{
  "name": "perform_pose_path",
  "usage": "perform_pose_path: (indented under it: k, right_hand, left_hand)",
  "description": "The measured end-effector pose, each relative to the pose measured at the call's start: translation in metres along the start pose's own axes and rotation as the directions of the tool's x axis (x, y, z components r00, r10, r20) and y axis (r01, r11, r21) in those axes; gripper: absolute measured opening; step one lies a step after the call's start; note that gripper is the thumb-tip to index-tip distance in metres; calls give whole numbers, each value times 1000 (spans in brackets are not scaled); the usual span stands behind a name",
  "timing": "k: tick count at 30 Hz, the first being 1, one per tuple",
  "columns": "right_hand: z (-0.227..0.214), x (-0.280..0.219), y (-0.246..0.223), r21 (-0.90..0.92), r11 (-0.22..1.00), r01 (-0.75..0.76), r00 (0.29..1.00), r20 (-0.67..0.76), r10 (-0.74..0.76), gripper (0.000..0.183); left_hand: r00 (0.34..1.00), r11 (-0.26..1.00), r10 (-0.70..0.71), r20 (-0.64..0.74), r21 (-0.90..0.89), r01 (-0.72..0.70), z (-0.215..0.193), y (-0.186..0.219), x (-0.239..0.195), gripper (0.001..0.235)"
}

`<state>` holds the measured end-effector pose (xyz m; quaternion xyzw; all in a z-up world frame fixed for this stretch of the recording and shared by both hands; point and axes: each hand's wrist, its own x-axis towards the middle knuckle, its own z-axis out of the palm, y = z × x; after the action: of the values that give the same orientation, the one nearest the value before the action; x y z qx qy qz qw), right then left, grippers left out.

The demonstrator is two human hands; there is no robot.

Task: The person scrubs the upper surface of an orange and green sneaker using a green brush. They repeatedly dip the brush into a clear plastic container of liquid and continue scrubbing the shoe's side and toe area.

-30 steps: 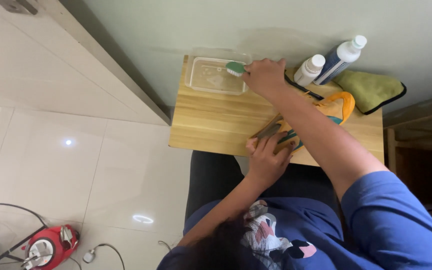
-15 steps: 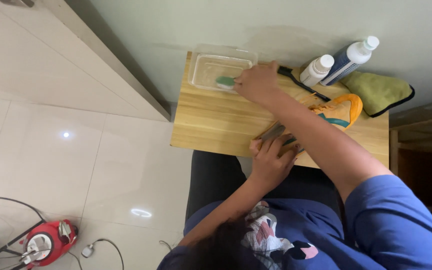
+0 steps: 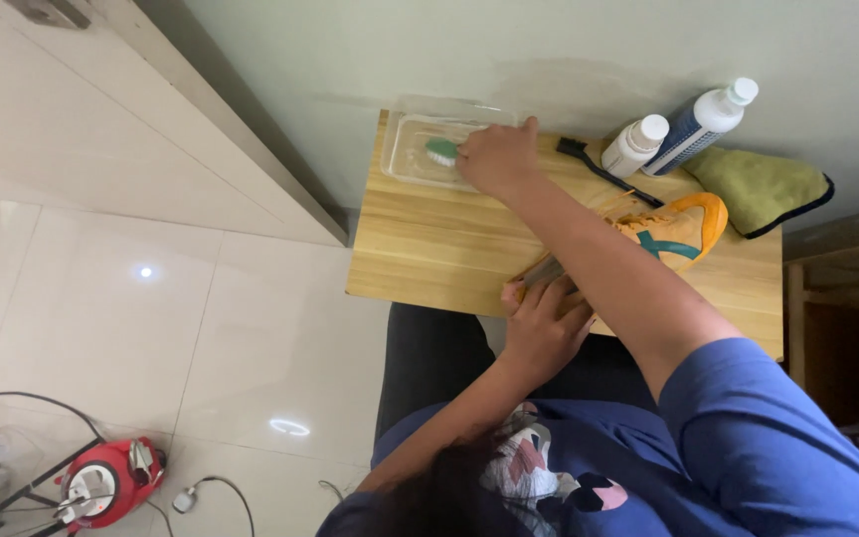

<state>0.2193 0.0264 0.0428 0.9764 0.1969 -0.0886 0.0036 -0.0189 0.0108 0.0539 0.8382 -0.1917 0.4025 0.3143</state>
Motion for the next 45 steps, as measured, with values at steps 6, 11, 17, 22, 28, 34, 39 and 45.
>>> perform_pose_path:
  k: [6,11,17,22,28,34,39,45]
  right_hand:
    - [-16,-18,3,-43,996,77,996,-29,-79,41]
    - [-13,-29,37,-14,986,167,966,-199,-166,37]
    - [8,-23,84,258,899,353,931,-191,-311,43]
    - [8,-25,94,476,833,283,957,-79,-279,44]
    - [39,0,116,757,641,127,969,45,-245,51]
    - [-4,-20,100,826,551,-119,965,227,-131,59]
    - [45,2,133,796,601,74,974,72,-216,55]
    - [22,-14,114,765,643,36,978,105,-179,54]
  left_hand:
    - [999,1000,-4,-35,-4,4,0,-2,2,9]
    - [999,1000,-12,-48,2,12,3,-2,1,5]
    - [999,1000,-16,-52,-23,15,3,-2,1,7]
    - [999,1000,-27,-20,-12,26,12,-6,-11,2]
    - [999,998,-44,-21,38,45,30,-11,-26,3]
    - [997,996,-47,62,82,41,12,-7,-13,10]
    - [999,999,-50,-8,17,51,34,-12,-31,9]
    - [999,998,-47,-11,32,48,38,-12,-33,18]
